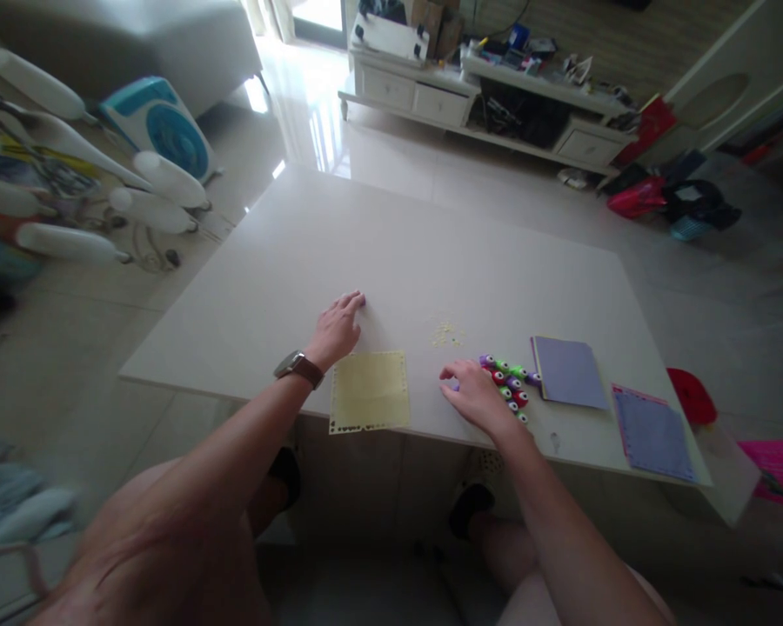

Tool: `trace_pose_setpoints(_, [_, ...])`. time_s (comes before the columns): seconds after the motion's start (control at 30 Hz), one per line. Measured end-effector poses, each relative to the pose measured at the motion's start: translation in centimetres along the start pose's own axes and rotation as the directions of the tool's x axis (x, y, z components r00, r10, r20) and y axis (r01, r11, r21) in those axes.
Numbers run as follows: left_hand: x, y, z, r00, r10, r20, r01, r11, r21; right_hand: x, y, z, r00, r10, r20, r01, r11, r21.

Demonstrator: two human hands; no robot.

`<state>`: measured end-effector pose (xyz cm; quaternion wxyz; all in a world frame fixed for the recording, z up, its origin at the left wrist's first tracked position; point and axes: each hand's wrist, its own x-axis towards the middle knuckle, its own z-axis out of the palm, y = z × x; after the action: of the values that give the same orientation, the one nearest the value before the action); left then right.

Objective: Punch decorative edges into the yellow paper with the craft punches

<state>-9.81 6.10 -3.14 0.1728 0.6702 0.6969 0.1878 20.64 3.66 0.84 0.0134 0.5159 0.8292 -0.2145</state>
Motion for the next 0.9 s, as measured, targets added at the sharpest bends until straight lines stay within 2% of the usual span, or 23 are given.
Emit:
trace_pose_setpoints(0.1, [0.3, 0.4, 0.2, 0.999, -0.014, -0.039, 0.012, 0.998, -0.069, -0.1, 0.0, 0.0, 1.0, -0.007, -0.006, 0.007, 1.0, 0.002])
trace_pose_setpoints(0.3, [0.3, 0.9, 0.8, 1.0, -0.014, -0.014, 0.012, 0.993, -0.114, -0.1, -0.2, 0.0, 1.0, -0.027, -0.015, 0.027, 0.999, 0.017])
trace_pose_setpoints(0.37, [0.1, 1.7, 1.0, 1.0, 0.014, -0.004, -0.014, 0.985, -0.174, -0.1, -0.5, -0.1, 0.999, -0.039, -0.038, 0.041, 0.998, 0.057])
trace_pose_setpoints(0.43, [-0.4, 3.0, 0.9, 0.995, 0.097, 0.031, -0.085, 0.958, -0.274, -0.1, -1.0, -0.2, 0.996, -0.038, -0.077, 0.05, 0.986, 0.159])
trace_pose_setpoints(0.53, [-1.5, 5.6, 0.4, 0.948, 0.298, 0.111, -0.232, 0.886, -0.401, 0.2, -2.0, -0.2, 0.991, 0.045, -0.123, 0.016, 0.892, 0.452])
trace_pose_setpoints(0.63, [-2.7, 8.0, -0.2, 0.886, 0.43, 0.172, -0.292, 0.806, -0.514, 0.6, -2.7, 0.4, 0.989, 0.121, -0.088, -0.017, 0.671, 0.741])
trace_pose_setpoints(0.7, [-3.3, 9.1, -0.5, 0.858, 0.476, 0.191, -0.299, 0.768, -0.566, 0.9, -2.8, 0.9, 0.993, 0.111, -0.047, -0.022, 0.547, 0.837])
trace_pose_setpoints(0.73, [-3.6, 9.5, -0.5, 0.847, 0.496, 0.194, -0.304, 0.75, -0.588, 1.0, -2.8, 1.2, 0.994, 0.104, -0.033, -0.026, 0.515, 0.857])
trace_pose_setpoints(0.83, [-3.9, 9.7, -0.5, 0.82, 0.544, 0.177, -0.341, 0.713, -0.613, 1.3, -2.6, 1.6, 0.992, 0.126, -0.024, -0.045, 0.518, 0.854])
trace_pose_setpoints(0.9, [-3.8, 8.9, -0.1, 0.847, 0.507, 0.158, -0.351, 0.759, -0.548, 1.3, -2.4, 1.5, 0.986, 0.164, -0.026, -0.071, 0.554, 0.829])
